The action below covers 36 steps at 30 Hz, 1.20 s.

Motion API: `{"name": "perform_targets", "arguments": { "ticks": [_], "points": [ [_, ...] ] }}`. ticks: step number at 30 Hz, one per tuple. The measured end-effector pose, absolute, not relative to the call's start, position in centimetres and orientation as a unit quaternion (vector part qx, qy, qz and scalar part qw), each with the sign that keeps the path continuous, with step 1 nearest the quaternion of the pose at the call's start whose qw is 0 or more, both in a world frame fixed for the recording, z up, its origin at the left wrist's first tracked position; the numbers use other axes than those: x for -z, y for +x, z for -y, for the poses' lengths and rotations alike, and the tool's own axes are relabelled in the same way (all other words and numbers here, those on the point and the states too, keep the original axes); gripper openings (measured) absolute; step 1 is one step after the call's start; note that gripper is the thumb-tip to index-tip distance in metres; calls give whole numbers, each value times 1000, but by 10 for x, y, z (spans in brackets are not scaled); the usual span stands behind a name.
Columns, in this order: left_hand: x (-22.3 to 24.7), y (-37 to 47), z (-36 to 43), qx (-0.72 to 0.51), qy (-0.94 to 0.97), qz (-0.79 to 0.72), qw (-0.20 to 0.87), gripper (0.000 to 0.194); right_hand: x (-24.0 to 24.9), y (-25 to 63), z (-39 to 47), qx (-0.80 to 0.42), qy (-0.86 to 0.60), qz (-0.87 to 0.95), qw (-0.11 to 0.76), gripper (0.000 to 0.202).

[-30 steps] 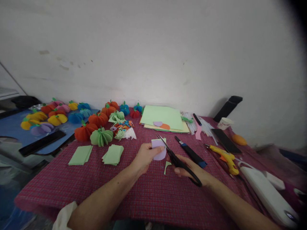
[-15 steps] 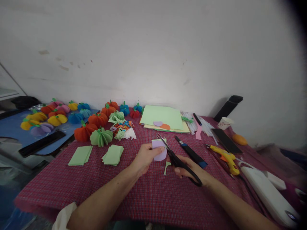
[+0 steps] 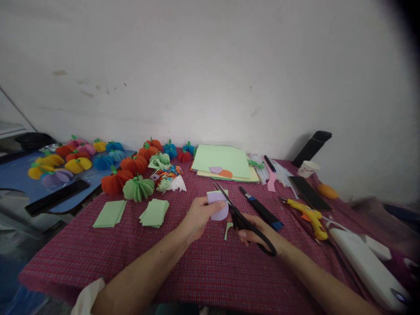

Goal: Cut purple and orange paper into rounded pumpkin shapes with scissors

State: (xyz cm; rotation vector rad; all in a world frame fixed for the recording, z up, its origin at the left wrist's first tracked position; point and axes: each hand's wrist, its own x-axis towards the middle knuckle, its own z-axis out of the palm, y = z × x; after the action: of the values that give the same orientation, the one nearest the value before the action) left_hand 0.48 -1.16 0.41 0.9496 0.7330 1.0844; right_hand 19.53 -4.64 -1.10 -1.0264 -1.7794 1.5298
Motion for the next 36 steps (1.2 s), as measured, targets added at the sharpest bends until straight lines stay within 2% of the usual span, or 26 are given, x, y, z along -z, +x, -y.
{"name": "perform_targets", "arguments": {
  "ticks": [14,23,36],
  "points": [
    [-4,3,12,-468,436,-337,691,23,5,203,47,-564,-421,665,250,39],
    [-7,3,12,-422,451,-373,693,22,-16,220,45,-510,-419,725,195,31],
    [-6,3,12,-396,460,-378,699,22,-17,227,44,-518,-420,731,149,42]
  ]
}}
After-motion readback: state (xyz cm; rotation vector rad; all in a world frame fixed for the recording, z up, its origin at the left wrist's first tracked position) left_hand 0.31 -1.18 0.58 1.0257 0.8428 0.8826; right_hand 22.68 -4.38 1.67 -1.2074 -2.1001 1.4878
